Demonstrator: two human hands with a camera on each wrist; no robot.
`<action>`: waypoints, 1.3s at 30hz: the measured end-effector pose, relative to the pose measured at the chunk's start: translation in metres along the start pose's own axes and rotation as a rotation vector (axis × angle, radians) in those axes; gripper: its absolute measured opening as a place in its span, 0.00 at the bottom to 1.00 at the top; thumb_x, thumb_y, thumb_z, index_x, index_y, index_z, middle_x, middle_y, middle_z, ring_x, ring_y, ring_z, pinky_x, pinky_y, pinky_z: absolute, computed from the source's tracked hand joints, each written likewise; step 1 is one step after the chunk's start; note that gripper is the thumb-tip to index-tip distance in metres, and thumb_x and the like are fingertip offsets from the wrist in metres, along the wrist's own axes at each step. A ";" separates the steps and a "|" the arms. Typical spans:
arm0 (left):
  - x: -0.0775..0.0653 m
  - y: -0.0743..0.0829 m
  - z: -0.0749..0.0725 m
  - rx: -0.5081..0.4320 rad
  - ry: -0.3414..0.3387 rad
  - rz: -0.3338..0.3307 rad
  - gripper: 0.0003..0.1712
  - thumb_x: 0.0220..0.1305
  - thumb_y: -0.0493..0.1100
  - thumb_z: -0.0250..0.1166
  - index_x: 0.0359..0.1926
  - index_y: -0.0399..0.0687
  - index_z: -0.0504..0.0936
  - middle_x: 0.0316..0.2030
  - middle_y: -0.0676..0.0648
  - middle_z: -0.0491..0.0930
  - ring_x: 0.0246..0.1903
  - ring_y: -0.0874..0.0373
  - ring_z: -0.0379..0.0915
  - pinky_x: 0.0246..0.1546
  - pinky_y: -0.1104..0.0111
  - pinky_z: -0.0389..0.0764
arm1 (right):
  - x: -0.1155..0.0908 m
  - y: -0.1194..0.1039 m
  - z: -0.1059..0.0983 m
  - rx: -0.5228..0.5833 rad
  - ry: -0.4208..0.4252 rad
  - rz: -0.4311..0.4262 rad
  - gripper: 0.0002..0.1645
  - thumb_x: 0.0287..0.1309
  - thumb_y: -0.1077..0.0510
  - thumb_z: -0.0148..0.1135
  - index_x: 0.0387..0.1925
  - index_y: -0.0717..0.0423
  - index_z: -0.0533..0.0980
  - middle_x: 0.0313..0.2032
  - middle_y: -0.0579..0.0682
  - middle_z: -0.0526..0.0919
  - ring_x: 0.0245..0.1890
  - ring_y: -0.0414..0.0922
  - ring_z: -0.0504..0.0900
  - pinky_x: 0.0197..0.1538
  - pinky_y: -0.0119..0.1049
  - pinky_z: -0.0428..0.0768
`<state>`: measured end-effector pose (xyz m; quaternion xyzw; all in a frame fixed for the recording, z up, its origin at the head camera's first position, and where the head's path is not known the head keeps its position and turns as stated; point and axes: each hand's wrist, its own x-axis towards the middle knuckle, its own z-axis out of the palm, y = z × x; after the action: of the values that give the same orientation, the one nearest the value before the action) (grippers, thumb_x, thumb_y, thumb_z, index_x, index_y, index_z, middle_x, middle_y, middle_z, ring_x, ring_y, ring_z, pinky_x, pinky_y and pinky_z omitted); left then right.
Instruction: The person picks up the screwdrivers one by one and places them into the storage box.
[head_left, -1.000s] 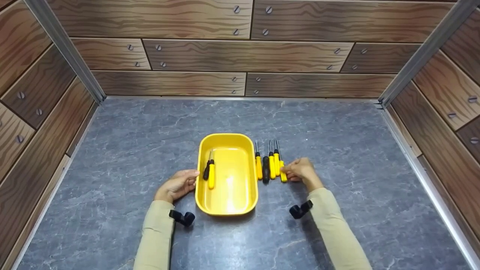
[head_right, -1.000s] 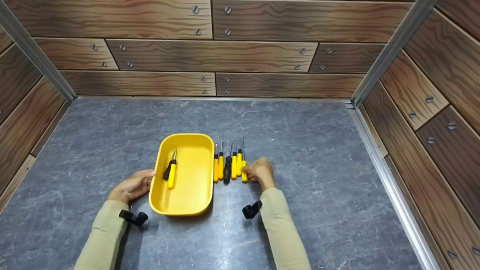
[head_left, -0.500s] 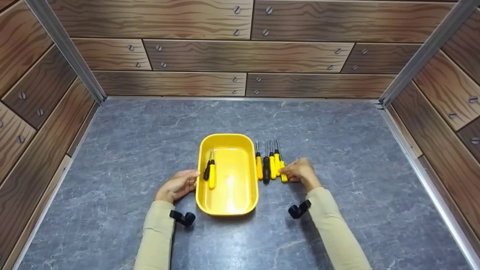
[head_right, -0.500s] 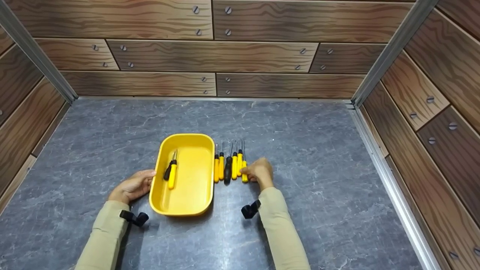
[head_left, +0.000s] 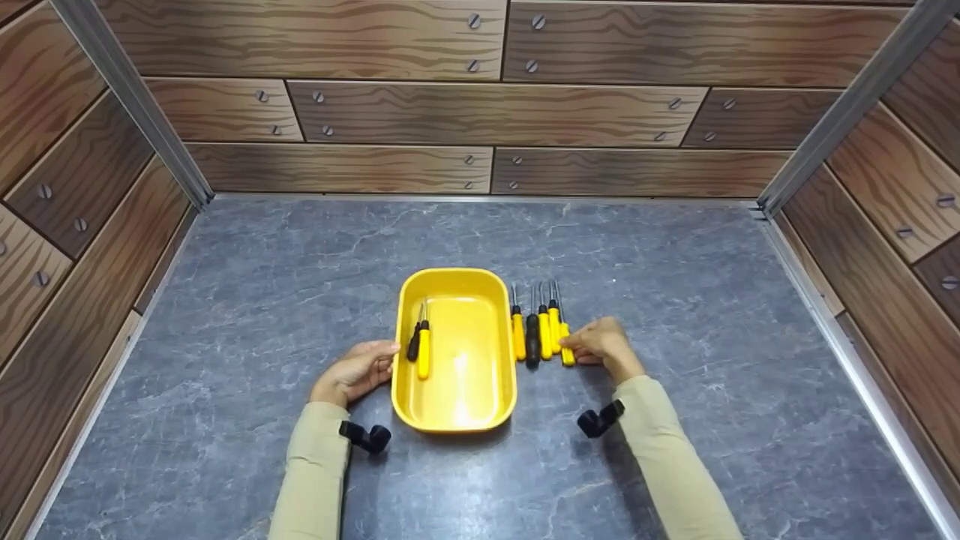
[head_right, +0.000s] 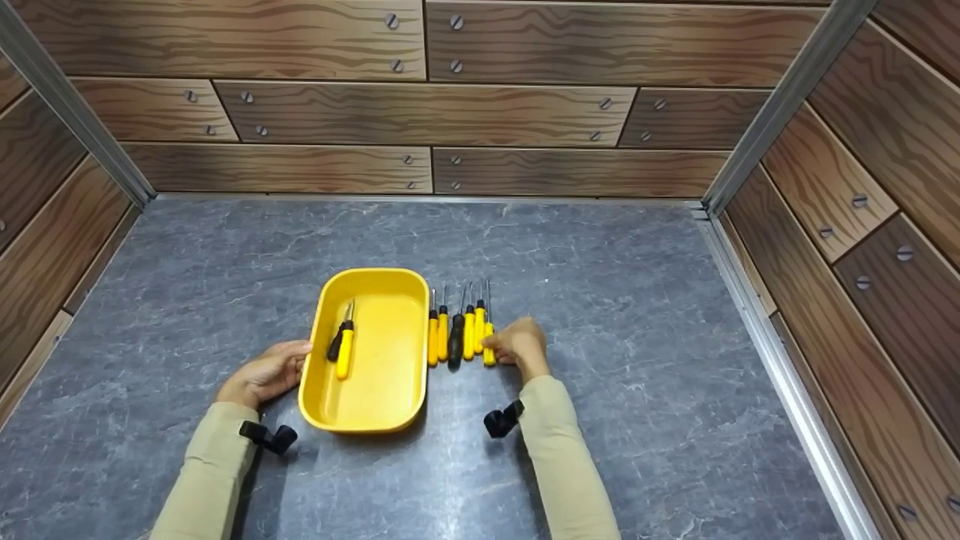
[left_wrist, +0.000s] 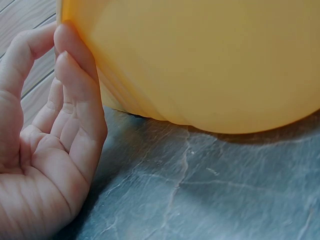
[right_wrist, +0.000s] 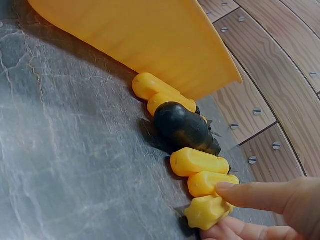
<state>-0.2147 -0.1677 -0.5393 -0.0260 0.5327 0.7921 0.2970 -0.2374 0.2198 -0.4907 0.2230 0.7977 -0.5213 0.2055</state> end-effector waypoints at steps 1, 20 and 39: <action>0.000 0.000 0.000 -0.001 0.000 -0.001 0.13 0.68 0.37 0.51 0.29 0.51 0.80 0.25 0.56 0.81 0.24 0.68 0.73 0.34 0.77 0.78 | 0.000 0.000 0.000 0.004 -0.002 0.000 0.09 0.50 0.65 0.69 0.27 0.58 0.74 0.12 0.40 0.78 0.14 0.34 0.77 0.23 0.27 0.81; -0.003 -0.001 0.001 -0.007 0.001 0.005 0.13 0.69 0.36 0.51 0.32 0.50 0.80 0.26 0.56 0.82 0.26 0.68 0.75 0.34 0.78 0.78 | 0.000 0.006 0.000 0.081 -0.049 -0.012 0.06 0.53 0.67 0.64 0.27 0.59 0.74 0.14 0.41 0.77 0.16 0.33 0.76 0.25 0.25 0.81; 0.000 0.001 0.000 -0.026 -0.003 -0.004 0.09 0.67 0.36 0.54 0.31 0.48 0.79 0.27 0.55 0.83 0.27 0.67 0.77 0.36 0.77 0.80 | -0.004 0.002 -0.002 0.042 -0.051 -0.033 0.16 0.55 0.67 0.62 0.45 0.72 0.76 0.17 0.42 0.78 0.19 0.34 0.77 0.29 0.27 0.83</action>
<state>-0.2149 -0.1683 -0.5383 -0.0299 0.5220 0.7983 0.2991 -0.2333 0.2219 -0.4887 0.2007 0.7848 -0.5466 0.2123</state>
